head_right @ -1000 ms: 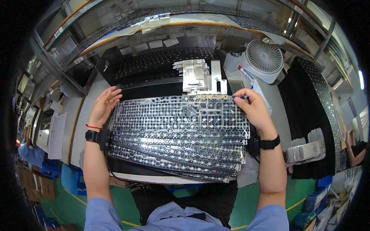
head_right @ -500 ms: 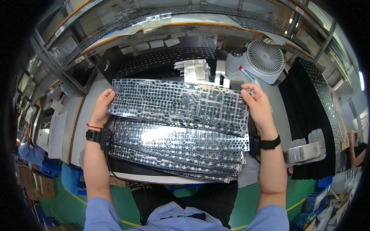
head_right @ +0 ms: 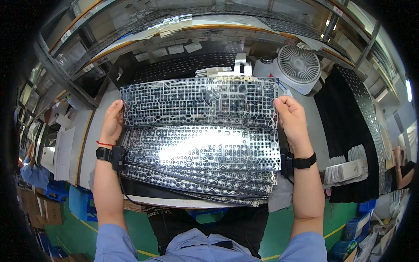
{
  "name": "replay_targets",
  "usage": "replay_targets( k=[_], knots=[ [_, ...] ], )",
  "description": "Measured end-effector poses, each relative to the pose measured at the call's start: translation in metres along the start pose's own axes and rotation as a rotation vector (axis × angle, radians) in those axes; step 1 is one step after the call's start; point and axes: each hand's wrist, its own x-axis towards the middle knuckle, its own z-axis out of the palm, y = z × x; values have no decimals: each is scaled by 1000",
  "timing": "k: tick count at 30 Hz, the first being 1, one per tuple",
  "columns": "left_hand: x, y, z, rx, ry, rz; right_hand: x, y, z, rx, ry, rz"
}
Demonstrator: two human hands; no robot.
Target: Inspecting and sorting metal or plastic mesh-like components at an assembly station.
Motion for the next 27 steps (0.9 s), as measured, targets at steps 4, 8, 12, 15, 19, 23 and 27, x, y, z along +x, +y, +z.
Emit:
replay_targets(
  k=[4,8,12,15,19,23,27],
  knots=[
    [1,0,-8,-108,-143,58,-2,-1,-5,-1,47,-91],
    [-9,10,19,-138,67,17,-5,-9,7,91,139,-127],
    [-6,8,16,-57,-16,52,-2,-2,-1,67,48,-155],
    [-14,18,44,-3,57,21,-5,-9,7,-27,72,-147],
    [-6,9,7,146,-88,-44,-3,-12,13,8,70,-182],
    [-9,10,21,144,-77,-117,-4,-9,11,-5,49,-160],
    [-5,6,16,36,-46,-76,-3,-9,9,-14,54,-143]
  ],
)
